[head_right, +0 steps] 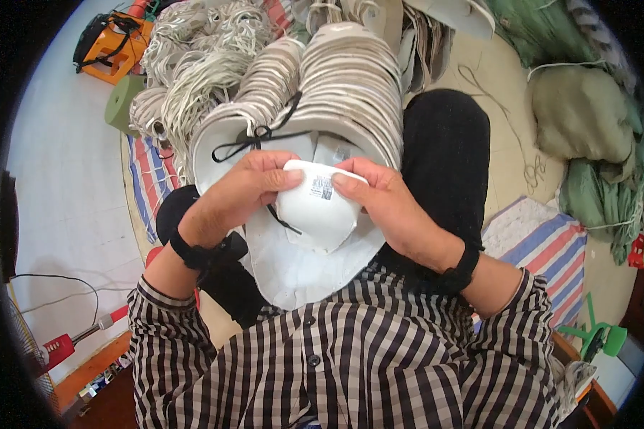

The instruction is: Lacing a shoe and sorting through shoe uppers in a manufacturing setting.

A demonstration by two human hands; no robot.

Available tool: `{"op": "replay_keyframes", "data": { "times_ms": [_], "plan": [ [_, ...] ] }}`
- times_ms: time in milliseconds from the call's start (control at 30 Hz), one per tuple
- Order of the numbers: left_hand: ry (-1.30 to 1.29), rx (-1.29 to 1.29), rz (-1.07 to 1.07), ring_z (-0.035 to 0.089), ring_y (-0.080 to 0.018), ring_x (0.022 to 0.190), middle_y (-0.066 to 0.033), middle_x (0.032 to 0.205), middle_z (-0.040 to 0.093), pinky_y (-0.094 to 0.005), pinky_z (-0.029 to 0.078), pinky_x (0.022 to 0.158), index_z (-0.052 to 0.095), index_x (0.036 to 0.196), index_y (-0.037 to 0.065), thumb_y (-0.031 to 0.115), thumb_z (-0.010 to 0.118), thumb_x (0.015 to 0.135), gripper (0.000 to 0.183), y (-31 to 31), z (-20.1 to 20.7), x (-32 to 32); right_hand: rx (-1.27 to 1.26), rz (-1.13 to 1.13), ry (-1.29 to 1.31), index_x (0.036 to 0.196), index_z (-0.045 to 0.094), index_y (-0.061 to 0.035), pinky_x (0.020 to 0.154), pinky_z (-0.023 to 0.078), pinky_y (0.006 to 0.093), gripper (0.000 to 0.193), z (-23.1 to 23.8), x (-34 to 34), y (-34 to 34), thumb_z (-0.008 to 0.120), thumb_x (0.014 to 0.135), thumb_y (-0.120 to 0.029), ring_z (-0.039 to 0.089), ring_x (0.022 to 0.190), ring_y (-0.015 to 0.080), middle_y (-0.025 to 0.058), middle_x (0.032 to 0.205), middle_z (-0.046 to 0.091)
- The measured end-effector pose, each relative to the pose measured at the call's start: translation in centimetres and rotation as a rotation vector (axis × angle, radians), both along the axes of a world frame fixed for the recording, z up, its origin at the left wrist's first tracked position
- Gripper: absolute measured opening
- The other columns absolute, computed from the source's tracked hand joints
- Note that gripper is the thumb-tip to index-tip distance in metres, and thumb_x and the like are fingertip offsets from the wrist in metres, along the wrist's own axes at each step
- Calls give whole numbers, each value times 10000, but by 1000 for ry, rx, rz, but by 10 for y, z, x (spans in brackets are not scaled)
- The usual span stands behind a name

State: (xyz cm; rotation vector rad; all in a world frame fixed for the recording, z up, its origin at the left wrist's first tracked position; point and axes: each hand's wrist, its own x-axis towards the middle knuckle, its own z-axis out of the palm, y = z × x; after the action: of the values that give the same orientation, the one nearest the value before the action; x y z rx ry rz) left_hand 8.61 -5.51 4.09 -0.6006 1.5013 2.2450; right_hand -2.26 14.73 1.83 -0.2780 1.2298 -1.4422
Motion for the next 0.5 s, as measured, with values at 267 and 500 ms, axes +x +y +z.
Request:
{"op": "replay_keyframes", "data": {
  "times_ms": [267, 500],
  "plan": [
    [400, -835, 8, 638, -202, 850, -121, 974, 649, -301, 502, 766, 556, 1152, -20, -14, 570, 873, 280, 11, 10, 29, -195, -54, 1441, 1130, 556, 3, 871, 473, 361, 318, 29, -15, -5, 631, 823, -35, 606, 973, 334, 151, 1044, 629],
    [645, -1282, 147, 636, -331, 882, -166, 981, 638, -345, 508, 756, 606, 1007, -7, -78, 591, 787, 232, 8, 19, 67, -315, 171, 1590, 1071, 560, -12, 901, 419, 424, 283, 47, -27, -51, 636, 799, -38, 562, 1019, 331, 139, 1032, 613]
  ]
}}
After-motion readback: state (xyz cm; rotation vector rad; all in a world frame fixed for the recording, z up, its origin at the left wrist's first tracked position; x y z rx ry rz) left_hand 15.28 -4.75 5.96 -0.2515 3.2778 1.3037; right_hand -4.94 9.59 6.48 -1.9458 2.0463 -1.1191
